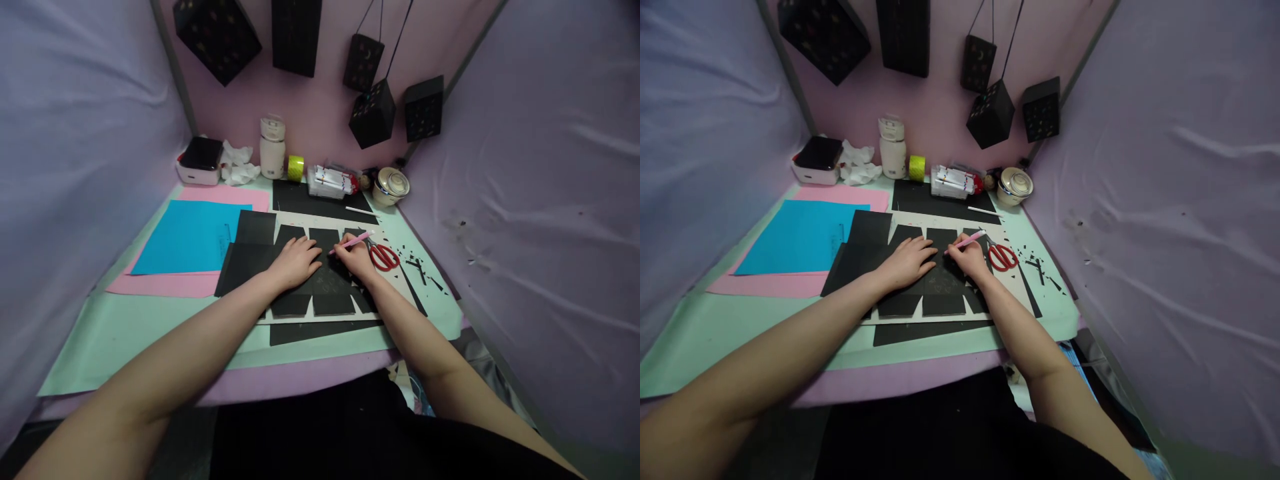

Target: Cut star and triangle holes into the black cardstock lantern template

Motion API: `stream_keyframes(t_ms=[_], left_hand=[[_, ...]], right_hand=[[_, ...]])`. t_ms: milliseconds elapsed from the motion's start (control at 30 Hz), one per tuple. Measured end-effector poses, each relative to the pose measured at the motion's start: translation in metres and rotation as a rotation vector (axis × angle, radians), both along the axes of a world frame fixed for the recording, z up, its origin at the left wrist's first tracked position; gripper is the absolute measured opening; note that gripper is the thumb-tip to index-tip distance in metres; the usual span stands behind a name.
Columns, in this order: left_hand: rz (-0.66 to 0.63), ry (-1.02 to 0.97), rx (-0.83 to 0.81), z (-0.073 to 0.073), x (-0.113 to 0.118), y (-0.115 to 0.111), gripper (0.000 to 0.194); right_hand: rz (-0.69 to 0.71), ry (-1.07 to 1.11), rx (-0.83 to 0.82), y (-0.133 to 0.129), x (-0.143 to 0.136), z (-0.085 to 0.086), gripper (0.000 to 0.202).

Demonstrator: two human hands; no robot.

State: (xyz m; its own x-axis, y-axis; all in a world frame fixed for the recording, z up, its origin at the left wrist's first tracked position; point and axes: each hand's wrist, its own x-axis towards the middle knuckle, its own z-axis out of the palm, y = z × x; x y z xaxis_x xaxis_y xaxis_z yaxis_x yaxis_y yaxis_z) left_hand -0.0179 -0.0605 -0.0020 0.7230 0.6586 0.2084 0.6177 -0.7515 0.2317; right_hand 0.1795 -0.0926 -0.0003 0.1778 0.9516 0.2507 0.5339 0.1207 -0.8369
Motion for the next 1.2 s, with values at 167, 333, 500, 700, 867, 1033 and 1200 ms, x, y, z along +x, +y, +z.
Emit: stream_keyframes(t_ms=[167, 333, 500, 700, 867, 1033, 1200], left_hand=[[-0.007, 0.000, 0.003, -0.001, 0.000, 0.000, 0.038], [-0.006, 0.010, 0.009, 0.000, 0.000, -0.001, 0.038], [-0.012, 0.012, 0.004, 0.000, 0.000, -0.001, 0.039], [0.000, 0.012, 0.013, -0.002, 0.001, 0.000, 0.038], [-0.002, 0.013, 0.014, -0.001, 0.001, -0.001, 0.039], [0.007, 0.014, 0.016, -0.001, 0.001, -0.001, 0.037], [-0.004, 0.010, 0.023, 0.000, 0.000, -0.002, 0.038]], right_hand=[[-0.023, 0.001, 0.004, 0.000, 0.000, 0.000, 0.018], [-0.007, 0.014, -0.010, -0.001, -0.001, 0.002, 0.018], [-0.019, 0.038, -0.012, -0.001, -0.002, 0.002, 0.018], [-0.016, 0.147, -0.008, -0.001, 0.002, 0.002, 0.022], [0.025, 0.257, -0.061, -0.005, 0.006, 0.018, 0.030], [-0.005, 0.340, -0.126, -0.010, -0.001, 0.026, 0.031], [-0.095, 0.358, -0.104, -0.011, -0.013, 0.010, 0.029]])
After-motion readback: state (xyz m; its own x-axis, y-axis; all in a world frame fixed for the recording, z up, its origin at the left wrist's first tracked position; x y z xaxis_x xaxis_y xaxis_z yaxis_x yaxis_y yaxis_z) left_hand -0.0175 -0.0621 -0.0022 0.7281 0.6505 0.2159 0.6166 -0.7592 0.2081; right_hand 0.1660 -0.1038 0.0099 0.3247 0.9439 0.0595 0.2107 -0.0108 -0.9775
